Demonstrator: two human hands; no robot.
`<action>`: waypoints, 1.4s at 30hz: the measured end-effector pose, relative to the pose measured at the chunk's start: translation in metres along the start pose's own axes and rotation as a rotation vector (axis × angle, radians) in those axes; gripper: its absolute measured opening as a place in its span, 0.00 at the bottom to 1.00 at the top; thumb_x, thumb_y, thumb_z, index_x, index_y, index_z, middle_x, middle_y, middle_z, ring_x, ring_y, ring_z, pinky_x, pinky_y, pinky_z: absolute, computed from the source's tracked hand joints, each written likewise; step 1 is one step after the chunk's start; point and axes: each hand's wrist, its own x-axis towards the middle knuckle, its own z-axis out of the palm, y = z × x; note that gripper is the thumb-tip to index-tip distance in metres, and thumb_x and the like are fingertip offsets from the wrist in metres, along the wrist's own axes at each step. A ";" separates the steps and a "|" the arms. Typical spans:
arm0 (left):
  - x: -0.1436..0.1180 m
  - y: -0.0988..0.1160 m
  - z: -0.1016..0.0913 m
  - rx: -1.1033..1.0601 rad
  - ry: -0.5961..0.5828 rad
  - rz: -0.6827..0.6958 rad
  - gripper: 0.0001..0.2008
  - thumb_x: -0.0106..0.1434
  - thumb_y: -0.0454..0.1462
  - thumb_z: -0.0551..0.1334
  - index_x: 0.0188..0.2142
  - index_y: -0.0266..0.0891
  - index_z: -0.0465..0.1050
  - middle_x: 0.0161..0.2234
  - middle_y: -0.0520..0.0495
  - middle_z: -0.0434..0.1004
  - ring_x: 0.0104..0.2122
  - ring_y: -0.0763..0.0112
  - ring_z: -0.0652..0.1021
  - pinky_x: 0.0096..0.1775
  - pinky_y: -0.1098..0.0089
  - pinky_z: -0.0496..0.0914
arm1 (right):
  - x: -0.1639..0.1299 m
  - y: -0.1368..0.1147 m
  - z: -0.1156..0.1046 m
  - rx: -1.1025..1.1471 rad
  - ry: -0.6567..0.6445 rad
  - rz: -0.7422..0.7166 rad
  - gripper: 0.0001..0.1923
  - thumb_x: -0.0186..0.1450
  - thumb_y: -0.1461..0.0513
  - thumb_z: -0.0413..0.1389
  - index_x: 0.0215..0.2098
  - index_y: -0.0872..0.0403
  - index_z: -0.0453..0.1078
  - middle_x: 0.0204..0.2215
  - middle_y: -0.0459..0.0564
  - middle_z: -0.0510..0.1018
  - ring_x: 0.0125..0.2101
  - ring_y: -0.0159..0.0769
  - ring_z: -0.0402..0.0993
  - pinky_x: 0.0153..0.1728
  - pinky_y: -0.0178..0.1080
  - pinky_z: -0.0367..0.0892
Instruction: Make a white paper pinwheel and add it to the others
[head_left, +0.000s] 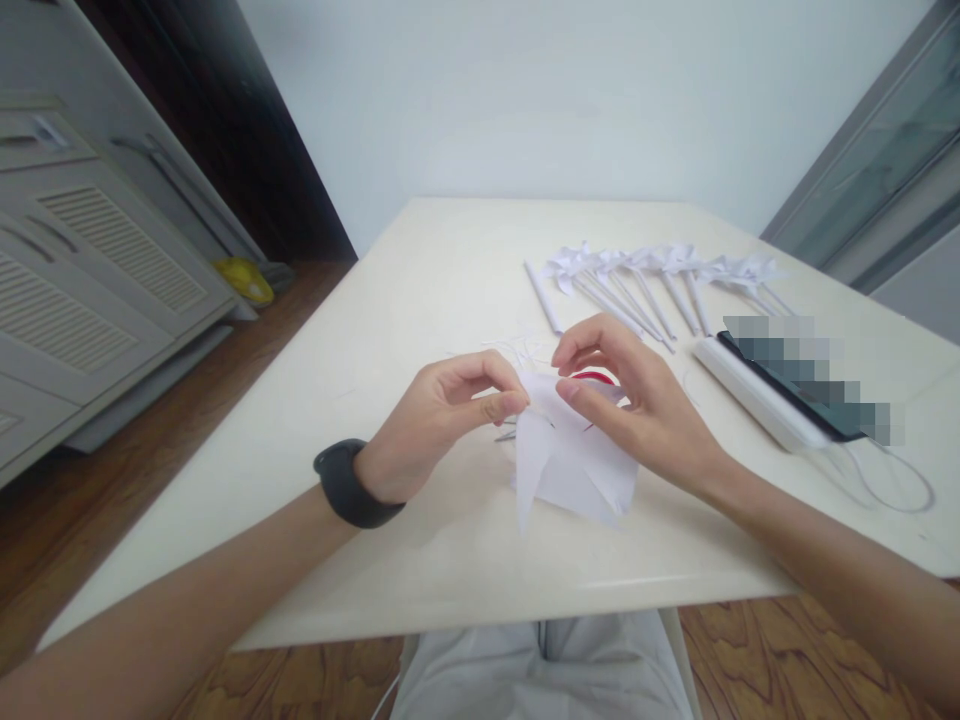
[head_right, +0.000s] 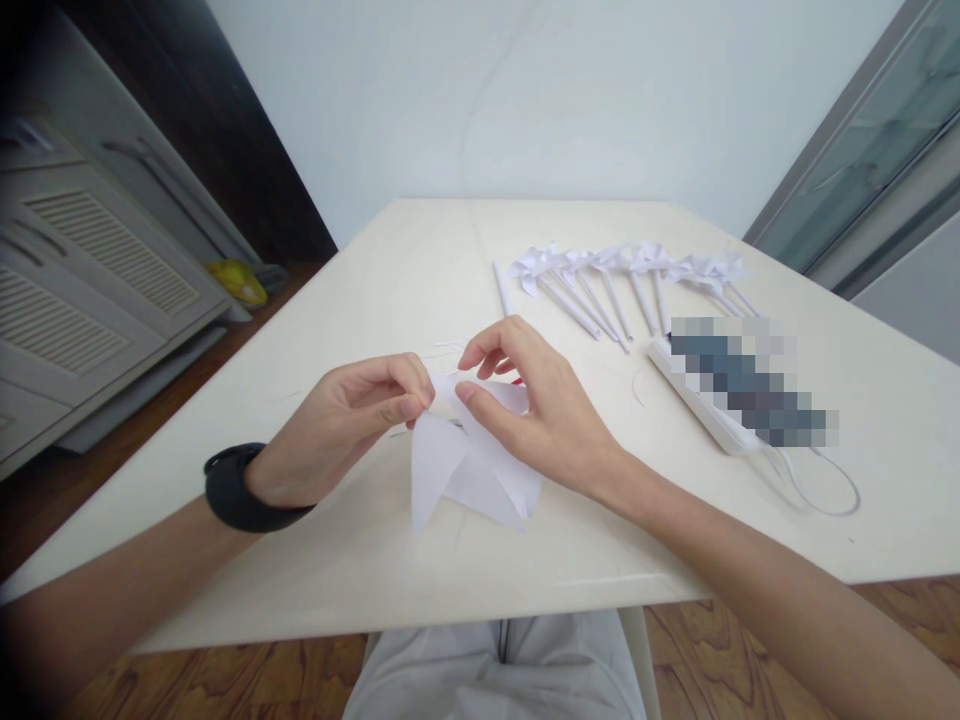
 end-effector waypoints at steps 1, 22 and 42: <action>0.000 0.000 0.000 -0.007 0.011 -0.012 0.06 0.58 0.33 0.62 0.25 0.36 0.69 0.25 0.53 0.66 0.27 0.77 0.66 0.31 0.75 0.61 | 0.000 0.000 0.000 -0.005 0.008 0.011 0.06 0.62 0.66 0.52 0.38 0.53 0.63 0.38 0.45 0.68 0.39 0.31 0.67 0.38 0.36 0.64; 0.002 -0.001 -0.004 -0.060 0.172 -0.029 0.06 0.58 0.35 0.61 0.25 0.36 0.68 0.25 0.53 0.65 0.27 0.77 0.66 0.30 0.75 0.61 | 0.003 0.013 -0.001 0.038 -0.001 0.275 0.05 0.63 0.60 0.51 0.36 0.53 0.65 0.36 0.47 0.73 0.35 0.33 0.69 0.31 0.35 0.63; 0.006 0.002 -0.010 -0.347 0.233 -0.111 0.19 0.64 0.40 0.51 0.18 0.37 0.61 0.21 0.52 0.60 0.25 0.75 0.66 0.29 0.73 0.63 | 0.004 0.012 -0.005 0.455 -0.099 0.286 0.08 0.62 0.58 0.53 0.28 0.54 0.67 0.25 0.44 0.70 0.27 0.30 0.68 0.29 0.34 0.62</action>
